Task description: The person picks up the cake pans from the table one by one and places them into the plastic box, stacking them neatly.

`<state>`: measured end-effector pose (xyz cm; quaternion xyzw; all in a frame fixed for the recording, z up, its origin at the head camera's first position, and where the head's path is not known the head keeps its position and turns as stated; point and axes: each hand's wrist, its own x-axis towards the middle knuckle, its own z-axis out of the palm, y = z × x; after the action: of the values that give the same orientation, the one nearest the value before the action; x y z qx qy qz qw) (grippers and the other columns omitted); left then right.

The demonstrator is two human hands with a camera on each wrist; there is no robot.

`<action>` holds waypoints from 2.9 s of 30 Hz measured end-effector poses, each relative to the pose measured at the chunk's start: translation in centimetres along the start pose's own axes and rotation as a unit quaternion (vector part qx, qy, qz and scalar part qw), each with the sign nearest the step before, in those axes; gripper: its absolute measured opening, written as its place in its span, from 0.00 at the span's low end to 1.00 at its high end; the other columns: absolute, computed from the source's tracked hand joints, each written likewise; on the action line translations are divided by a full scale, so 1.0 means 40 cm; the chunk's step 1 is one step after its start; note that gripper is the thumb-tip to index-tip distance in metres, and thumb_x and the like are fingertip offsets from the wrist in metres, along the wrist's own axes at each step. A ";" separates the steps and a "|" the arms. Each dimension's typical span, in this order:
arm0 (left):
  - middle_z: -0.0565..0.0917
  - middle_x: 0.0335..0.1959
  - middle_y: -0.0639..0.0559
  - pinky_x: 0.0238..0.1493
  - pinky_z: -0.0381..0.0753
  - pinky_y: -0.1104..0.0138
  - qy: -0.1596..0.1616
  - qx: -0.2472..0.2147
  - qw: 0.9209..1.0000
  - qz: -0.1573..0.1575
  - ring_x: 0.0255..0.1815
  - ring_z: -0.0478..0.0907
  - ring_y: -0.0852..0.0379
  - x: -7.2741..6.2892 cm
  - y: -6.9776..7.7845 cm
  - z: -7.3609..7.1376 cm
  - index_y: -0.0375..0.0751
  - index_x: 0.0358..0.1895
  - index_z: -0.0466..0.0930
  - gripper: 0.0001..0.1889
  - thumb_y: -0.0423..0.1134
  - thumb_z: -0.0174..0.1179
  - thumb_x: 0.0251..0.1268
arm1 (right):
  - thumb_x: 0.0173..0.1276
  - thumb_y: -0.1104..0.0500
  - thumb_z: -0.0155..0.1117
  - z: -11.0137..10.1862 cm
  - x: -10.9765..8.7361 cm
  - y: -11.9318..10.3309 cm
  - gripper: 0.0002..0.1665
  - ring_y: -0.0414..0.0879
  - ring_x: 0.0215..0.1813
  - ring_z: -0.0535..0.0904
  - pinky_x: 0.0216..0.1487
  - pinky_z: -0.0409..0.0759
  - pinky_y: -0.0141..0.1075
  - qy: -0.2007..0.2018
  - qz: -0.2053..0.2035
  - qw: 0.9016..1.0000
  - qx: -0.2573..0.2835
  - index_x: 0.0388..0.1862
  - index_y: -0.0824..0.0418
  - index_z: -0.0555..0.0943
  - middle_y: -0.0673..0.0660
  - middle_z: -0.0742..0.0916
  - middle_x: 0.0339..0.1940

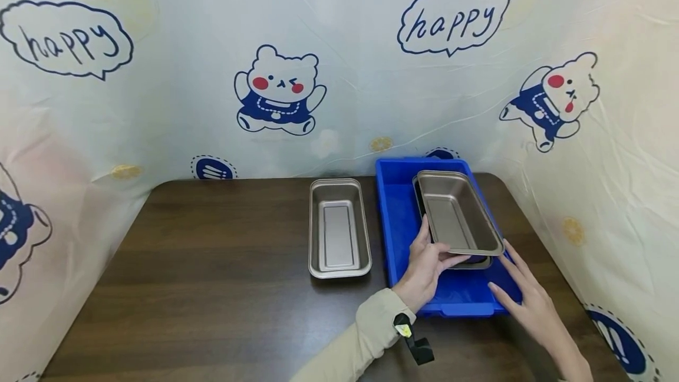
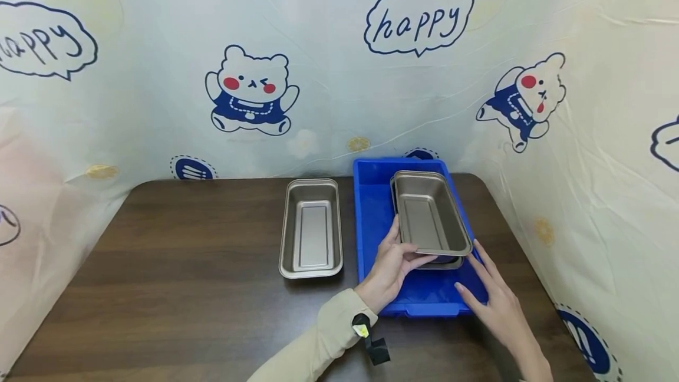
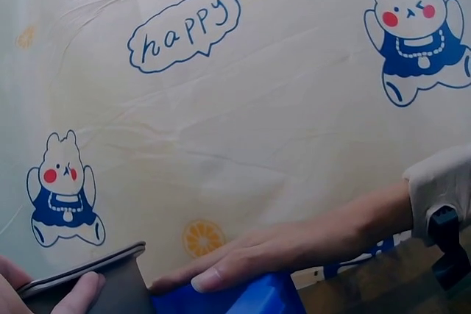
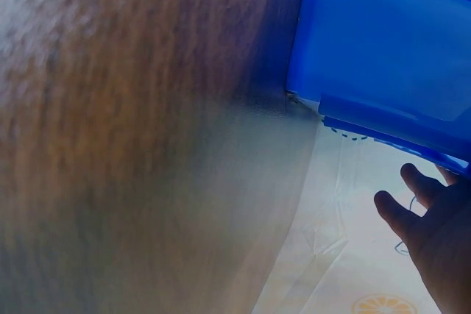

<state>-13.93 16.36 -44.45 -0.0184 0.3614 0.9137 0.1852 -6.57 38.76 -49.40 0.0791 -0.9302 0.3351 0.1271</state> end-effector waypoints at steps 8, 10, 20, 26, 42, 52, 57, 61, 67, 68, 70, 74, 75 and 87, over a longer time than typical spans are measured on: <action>0.68 0.77 0.32 0.66 0.73 0.34 -0.004 -0.001 1.000 0.000 0.72 0.69 0.24 0.006 -0.008 -0.008 0.49 0.88 0.44 0.45 0.16 0.45 0.72 | 0.72 0.61 0.72 0.002 0.000 -0.002 0.44 0.17 0.77 0.48 0.60 0.62 0.83 0.005 -0.011 1.000 0.004 0.84 0.55 0.66 0.51 0.58 0.89; 0.68 0.77 0.32 0.66 0.74 0.34 -0.001 -0.001 1.000 -0.003 0.73 0.69 0.24 0.008 -0.010 -0.009 0.48 0.88 0.44 0.46 0.16 0.44 0.71 | 0.72 0.61 0.72 0.002 -0.002 -0.002 0.44 0.17 0.77 0.48 0.61 0.61 0.83 0.006 -0.011 1.000 0.005 0.84 0.56 0.66 0.51 0.58 0.89; 0.68 0.76 0.29 0.64 0.74 0.32 0.023 0.010 1.000 -0.007 0.72 0.69 0.23 0.013 -0.015 -0.013 0.49 0.88 0.49 0.48 0.12 0.40 0.66 | 0.72 0.61 0.72 0.001 -0.001 -0.005 0.44 0.18 0.77 0.48 0.60 0.62 0.83 0.004 -0.009 1.000 0.006 0.84 0.54 0.67 0.52 0.58 0.89; 0.69 0.76 0.29 0.62 0.76 0.34 0.038 0.028 0.999 -0.013 0.69 0.73 0.24 0.014 -0.013 -0.015 0.47 0.88 0.49 0.49 0.11 0.39 0.63 | 0.73 0.60 0.71 0.001 0.000 -0.005 0.43 0.18 0.77 0.47 0.60 0.62 0.83 0.000 -0.002 1.000 0.004 0.84 0.53 0.67 0.53 0.58 0.89; 0.60 0.77 0.20 0.70 0.71 0.37 0.049 0.054 0.995 -0.065 0.72 0.68 0.23 -0.012 0.014 -0.006 0.34 0.86 0.43 0.46 0.22 0.43 0.60 | 0.74 0.60 0.71 0.000 0.002 -0.004 0.45 0.20 0.79 0.46 0.62 0.60 0.83 -0.002 0.002 1.000 0.009 0.85 0.51 0.64 0.51 0.58 0.89; 0.53 0.80 0.20 0.76 0.64 0.38 0.046 0.084 0.991 -0.089 0.76 0.57 0.18 -0.050 0.029 0.012 0.32 0.86 0.41 0.46 0.26 0.45 0.61 | 0.74 0.60 0.70 0.001 0.003 -0.001 0.44 0.21 0.80 0.45 0.63 0.58 0.84 -0.002 0.002 1.000 0.010 0.85 0.50 0.64 0.53 0.57 0.89; 0.50 0.82 0.23 0.75 0.66 0.37 0.044 0.096 0.991 -0.086 0.77 0.55 0.18 -0.063 0.039 0.012 0.32 0.86 0.42 0.46 0.28 0.46 0.61 | 0.74 0.60 0.69 0.000 0.005 -0.002 0.44 0.22 0.80 0.46 0.63 0.58 0.84 -0.001 0.003 1.000 0.008 0.85 0.50 0.64 0.54 0.58 0.89; 0.48 0.82 0.23 0.75 0.65 0.38 0.045 0.083 0.992 -0.084 0.77 0.53 0.17 -0.062 0.043 0.012 0.31 0.85 0.43 0.46 0.29 0.46 0.60 | 0.74 0.60 0.69 -0.002 0.004 -0.003 0.43 0.22 0.80 0.46 0.63 0.58 0.84 -0.001 0.001 1.000 0.010 0.85 0.51 0.65 0.55 0.58 0.88; 0.43 0.81 0.20 0.78 0.60 0.40 0.044 0.054 0.994 -0.081 0.79 0.45 0.15 -0.054 0.042 0.008 0.29 0.85 0.41 0.46 0.28 0.45 0.60 | 0.74 0.61 0.69 0.001 0.002 -0.002 0.43 0.21 0.80 0.46 0.63 0.58 0.84 -0.001 -0.002 1.000 0.013 0.85 0.52 0.65 0.55 0.58 0.88; 0.43 0.82 0.20 0.78 0.60 0.40 0.046 0.051 0.994 -0.081 0.79 0.45 0.15 -0.052 0.042 0.007 0.29 0.85 0.41 0.46 0.28 0.45 0.60 | 0.74 0.61 0.69 0.001 0.001 -0.002 0.43 0.21 0.80 0.46 0.63 0.58 0.84 -0.001 -0.002 1.000 0.014 0.85 0.52 0.65 0.55 0.58 0.88; 0.43 0.82 0.21 0.78 0.60 0.40 0.049 0.044 0.995 -0.081 0.78 0.44 0.14 -0.050 0.042 0.006 0.29 0.85 0.42 0.45 0.27 0.45 0.60 | 0.74 0.61 0.69 0.002 0.000 -0.001 0.43 0.21 0.79 0.46 0.63 0.57 0.84 0.000 -0.002 1.000 0.015 0.85 0.51 0.65 0.53 0.58 0.89; 0.44 0.82 0.21 0.79 0.60 0.40 0.050 0.034 0.995 -0.083 0.78 0.44 0.14 -0.048 0.041 0.004 0.28 0.84 0.43 0.44 0.27 0.45 0.61 | 0.74 0.62 0.69 0.004 -0.001 0.001 0.43 0.22 0.80 0.47 0.68 0.56 0.81 0.003 -0.005 1.000 0.016 0.85 0.51 0.66 0.52 0.58 0.88; 0.43 0.82 0.21 0.79 0.59 0.40 0.049 0.034 0.995 -0.084 0.78 0.44 0.14 -0.048 0.040 0.003 0.27 0.84 0.43 0.44 0.27 0.45 0.61 | 0.74 0.62 0.69 0.004 -0.001 0.002 0.43 0.22 0.80 0.47 0.69 0.56 0.80 0.003 -0.005 1.000 0.016 0.84 0.52 0.66 0.52 0.58 0.88; 0.46 0.82 0.22 0.79 0.59 0.40 0.034 0.047 0.995 -0.084 0.79 0.47 0.17 -0.056 0.046 0.004 0.29 0.84 0.43 0.45 0.28 0.45 0.61 | 0.74 0.63 0.69 0.007 0.000 0.001 0.42 0.22 0.80 0.47 0.72 0.55 0.76 0.006 -0.011 1.000 0.014 0.84 0.52 0.66 0.54 0.59 0.88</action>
<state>-12.49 14.52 -42.74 -0.0714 0.4075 0.8755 0.2497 -6.62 38.61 -49.62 0.0893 -0.9237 0.3472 0.1349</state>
